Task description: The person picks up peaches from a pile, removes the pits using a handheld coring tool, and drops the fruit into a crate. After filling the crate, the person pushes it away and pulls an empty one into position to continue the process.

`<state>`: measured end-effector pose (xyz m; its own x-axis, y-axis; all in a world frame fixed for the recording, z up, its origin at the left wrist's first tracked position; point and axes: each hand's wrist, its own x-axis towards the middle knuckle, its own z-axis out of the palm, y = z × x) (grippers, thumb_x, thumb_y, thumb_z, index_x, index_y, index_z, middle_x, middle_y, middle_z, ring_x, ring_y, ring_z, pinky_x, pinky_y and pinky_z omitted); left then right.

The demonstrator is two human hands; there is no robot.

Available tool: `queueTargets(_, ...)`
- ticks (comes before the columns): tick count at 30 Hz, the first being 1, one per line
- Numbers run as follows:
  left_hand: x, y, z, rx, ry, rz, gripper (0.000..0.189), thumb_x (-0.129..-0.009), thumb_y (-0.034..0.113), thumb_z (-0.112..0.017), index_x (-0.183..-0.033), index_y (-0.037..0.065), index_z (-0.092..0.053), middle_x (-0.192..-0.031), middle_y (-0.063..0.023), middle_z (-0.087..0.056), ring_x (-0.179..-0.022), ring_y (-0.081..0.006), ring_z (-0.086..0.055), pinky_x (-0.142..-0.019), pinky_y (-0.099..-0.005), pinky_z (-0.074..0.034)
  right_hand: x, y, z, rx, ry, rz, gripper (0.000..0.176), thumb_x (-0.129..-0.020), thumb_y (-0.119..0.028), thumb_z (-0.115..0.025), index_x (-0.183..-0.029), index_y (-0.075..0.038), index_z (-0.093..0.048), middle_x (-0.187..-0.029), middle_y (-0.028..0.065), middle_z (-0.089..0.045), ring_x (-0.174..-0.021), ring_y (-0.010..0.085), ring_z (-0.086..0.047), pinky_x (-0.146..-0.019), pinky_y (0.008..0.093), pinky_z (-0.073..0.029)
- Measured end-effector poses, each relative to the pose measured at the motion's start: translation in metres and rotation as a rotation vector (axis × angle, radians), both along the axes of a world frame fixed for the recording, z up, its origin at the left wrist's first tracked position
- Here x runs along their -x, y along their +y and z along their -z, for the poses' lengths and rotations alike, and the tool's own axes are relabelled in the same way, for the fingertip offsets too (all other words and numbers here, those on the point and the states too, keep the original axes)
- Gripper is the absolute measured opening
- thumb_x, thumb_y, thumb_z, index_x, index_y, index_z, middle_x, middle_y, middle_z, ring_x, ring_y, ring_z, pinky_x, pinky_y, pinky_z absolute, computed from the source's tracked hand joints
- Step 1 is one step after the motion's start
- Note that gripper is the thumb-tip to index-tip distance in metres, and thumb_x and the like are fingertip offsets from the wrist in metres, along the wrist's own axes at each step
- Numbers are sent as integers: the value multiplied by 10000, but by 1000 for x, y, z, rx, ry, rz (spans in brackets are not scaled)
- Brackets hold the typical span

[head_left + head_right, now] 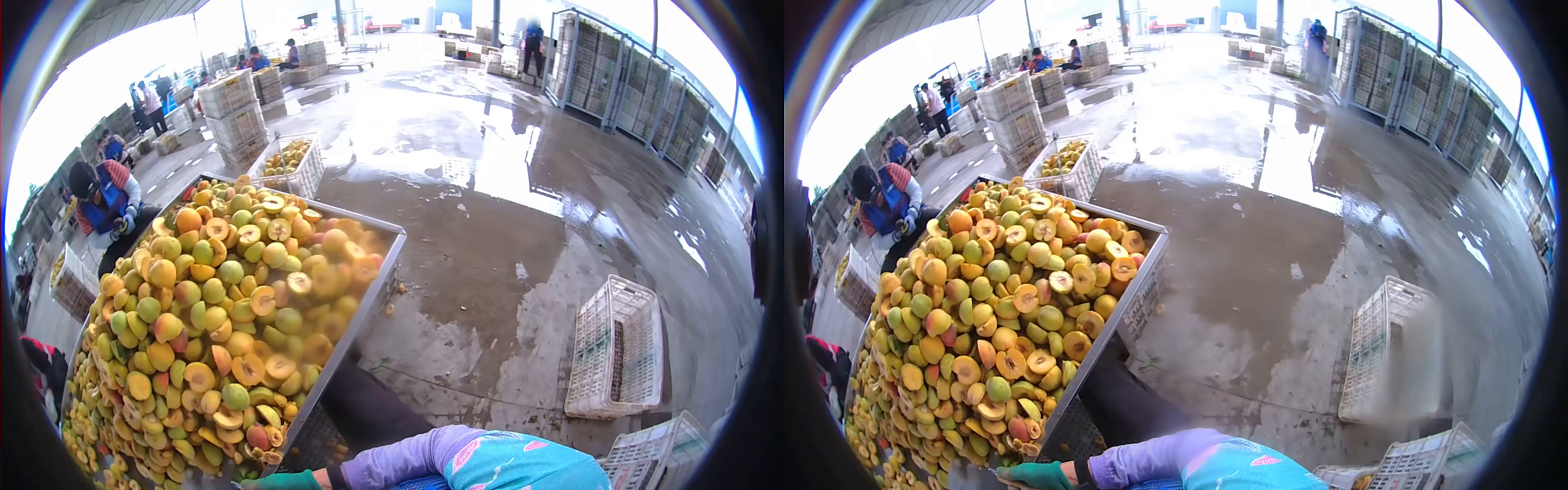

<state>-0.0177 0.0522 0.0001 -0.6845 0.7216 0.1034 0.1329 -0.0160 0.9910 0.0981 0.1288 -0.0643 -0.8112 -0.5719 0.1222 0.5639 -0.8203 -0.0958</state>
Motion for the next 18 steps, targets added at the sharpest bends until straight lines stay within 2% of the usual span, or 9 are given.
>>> queueTargets(6,2,16,3,1,-10,20,471,-906,398,-522,-1093,-33,-533,-966,-173,-632,-751,-238,-613,-655,-291,-491,-8,12,6,-174,-213,93,362,-943,-496,-483,-740,-201,-532,-515,-23,-486,-381,121,-460,-355,279,-376)
queueTargets(9,7,18,6,-5,-21,18,486,-895,398,-538,-1113,-36,-526,-980,-174,-628,-764,-244,-615,-665,-292,-492,-8,14,13,-196,-114,127,360,-931,-502,-506,-764,-187,-555,-526,-9,-509,-378,135,-472,-357,281,-390)
queueTargets(12,8,18,8,-4,-23,16,503,-885,399,-554,-1133,-38,-519,-994,-174,-625,-777,-249,-616,-674,-293,-493,-7,7,2,-500,-333,283,391,-923,-510,-516,-771,-155,-575,-539,14,-532,-377,154,-486,-358,288,-397)
queueTargets(14,7,16,7,-3,-18,15,516,-878,399,-564,-1146,-39,-515,-1003,-174,-622,-786,-253,-617,-680,-294,-494,0,0,22,-521,-289,311,417,-918,-518,-518,-773,-134,-590,-558,35,-556,-382,165,-496,-359,293,-401)
queueTargets(18,6,8,12,-1,-17,7,544,-864,400,-585,-1173,-42,-506,-1022,-175,-617,-803,-261,-619,-693,-295,-495,4,-7,22,-604,-280,308,463,-907,-537,-522,-760,-106,-604,-586,73,-591,-379,179,-502,-359,312,-409)
